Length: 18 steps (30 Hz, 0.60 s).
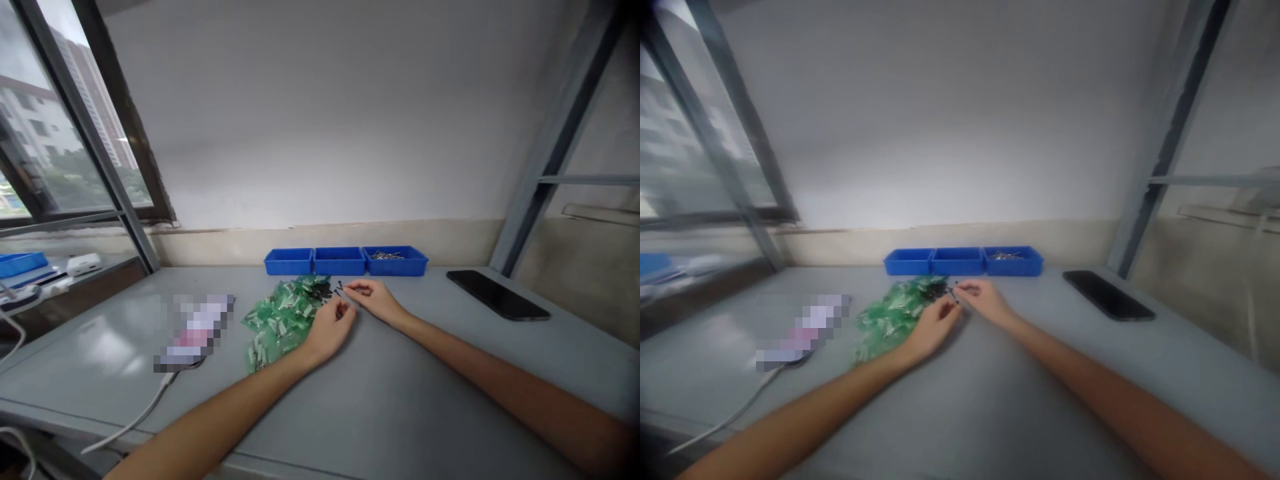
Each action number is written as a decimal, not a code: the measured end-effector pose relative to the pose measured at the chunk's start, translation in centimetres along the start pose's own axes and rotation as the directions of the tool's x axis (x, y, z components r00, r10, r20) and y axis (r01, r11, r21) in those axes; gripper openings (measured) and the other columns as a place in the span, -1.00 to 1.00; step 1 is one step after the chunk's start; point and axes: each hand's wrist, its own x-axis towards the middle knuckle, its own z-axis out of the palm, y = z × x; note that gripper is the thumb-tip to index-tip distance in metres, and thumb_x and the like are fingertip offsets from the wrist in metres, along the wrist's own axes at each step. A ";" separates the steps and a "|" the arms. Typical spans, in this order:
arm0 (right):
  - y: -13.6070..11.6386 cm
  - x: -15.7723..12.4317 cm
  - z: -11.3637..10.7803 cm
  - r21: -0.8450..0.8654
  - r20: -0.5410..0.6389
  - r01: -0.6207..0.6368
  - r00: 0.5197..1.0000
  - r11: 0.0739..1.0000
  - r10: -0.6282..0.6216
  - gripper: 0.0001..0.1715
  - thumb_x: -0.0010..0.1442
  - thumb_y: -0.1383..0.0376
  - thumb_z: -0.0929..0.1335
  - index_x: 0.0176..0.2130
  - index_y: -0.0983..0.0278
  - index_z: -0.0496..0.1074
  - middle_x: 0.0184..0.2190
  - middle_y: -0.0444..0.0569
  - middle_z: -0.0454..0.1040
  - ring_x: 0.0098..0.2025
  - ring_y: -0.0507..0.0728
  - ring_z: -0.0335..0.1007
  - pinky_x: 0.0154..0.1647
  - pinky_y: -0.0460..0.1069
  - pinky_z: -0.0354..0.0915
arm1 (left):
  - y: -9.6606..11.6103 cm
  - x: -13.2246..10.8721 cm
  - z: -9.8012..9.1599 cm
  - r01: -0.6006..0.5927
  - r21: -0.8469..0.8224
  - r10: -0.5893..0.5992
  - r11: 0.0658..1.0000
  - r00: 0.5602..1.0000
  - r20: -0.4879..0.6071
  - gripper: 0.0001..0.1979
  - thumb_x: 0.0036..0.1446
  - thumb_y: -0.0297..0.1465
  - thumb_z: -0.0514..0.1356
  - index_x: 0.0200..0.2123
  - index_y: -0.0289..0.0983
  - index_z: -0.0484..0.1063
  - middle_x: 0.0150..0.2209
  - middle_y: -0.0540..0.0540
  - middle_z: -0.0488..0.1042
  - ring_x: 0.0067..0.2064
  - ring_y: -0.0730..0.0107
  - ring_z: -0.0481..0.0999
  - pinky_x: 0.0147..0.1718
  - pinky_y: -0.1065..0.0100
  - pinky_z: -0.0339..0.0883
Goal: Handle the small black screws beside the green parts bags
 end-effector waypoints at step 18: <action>-2.3 -1.9 -1.2 0.392 0.249 -0.309 0.942 0.867 0.223 -0.67 -0.16 0.15 0.48 -0.39 0.30 0.50 -0.50 -0.14 0.48 -0.47 -0.03 0.30 -0.39 -0.10 0.18 | 0.5 -0.1 -0.2 0.001 -0.164 -0.013 0.986 0.997 -0.073 -0.71 0.23 -0.32 -0.08 -0.54 -0.25 0.16 -0.54 0.08 0.15 -0.45 0.48 0.19 -0.44 0.45 0.07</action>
